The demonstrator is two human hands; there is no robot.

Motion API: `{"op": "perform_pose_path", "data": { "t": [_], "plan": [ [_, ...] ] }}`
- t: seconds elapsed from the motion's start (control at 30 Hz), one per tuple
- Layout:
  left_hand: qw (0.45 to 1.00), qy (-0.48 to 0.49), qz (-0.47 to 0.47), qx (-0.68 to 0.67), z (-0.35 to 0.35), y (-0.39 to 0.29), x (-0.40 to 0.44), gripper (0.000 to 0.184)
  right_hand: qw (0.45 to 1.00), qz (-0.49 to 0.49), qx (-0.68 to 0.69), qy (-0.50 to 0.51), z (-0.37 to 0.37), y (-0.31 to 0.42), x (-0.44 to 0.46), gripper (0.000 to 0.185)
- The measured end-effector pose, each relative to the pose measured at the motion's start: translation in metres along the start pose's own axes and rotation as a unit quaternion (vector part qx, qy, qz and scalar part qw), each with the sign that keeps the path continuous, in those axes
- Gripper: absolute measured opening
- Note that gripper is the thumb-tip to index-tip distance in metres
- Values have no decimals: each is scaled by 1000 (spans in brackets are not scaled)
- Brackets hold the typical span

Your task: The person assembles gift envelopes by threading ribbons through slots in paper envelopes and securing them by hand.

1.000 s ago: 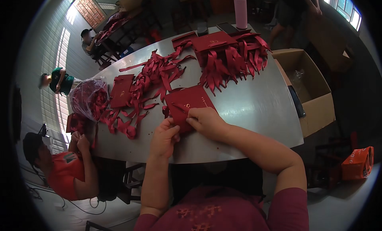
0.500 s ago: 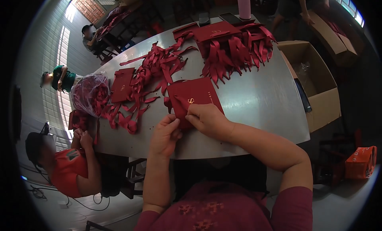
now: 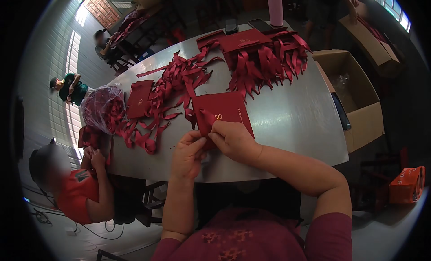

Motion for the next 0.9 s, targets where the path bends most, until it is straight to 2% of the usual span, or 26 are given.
{"op": "perform_pose_path", "data": {
  "t": [0.13, 0.2, 0.33, 0.4, 0.83, 0.9],
  "plan": [
    [1000, -12, -21, 1, -2, -2, -2, 13, 999, -16, 26, -15, 2, -4, 0, 12],
    [999, -27, -20, 14, 0, -3, -4, 13, 997, -53, 44, -28, 6, -10, -1, 13],
    [998, -34, -31, 30, -3, -5, -5, 13, 998, -26, 56, -19, 3, -9, 0, 14],
    [995, -55, -48, 71, -3, -9, -8, 12, 999, -26, 45, -13, 2, -7, 0, 13],
    [986, -70, -71, 135, -9, -13, -12, 11, 999, -40, 8, -29, 0, -13, -1, 12],
    [974, -88, -87, 190, -9, -16, -13, 11, 999, -29, 11, -21, -3, -10, -2, 12]
  ]
}}
Point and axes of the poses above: each hand's wrist, its own x-axis towards the middle knuckle, its own z-axis out of the back of the hand, y = z × x, the point moved 9 cm from there along x, towards the middle knuckle, and after that the axes turned 3 degrees about x, right-handed, at the moved point
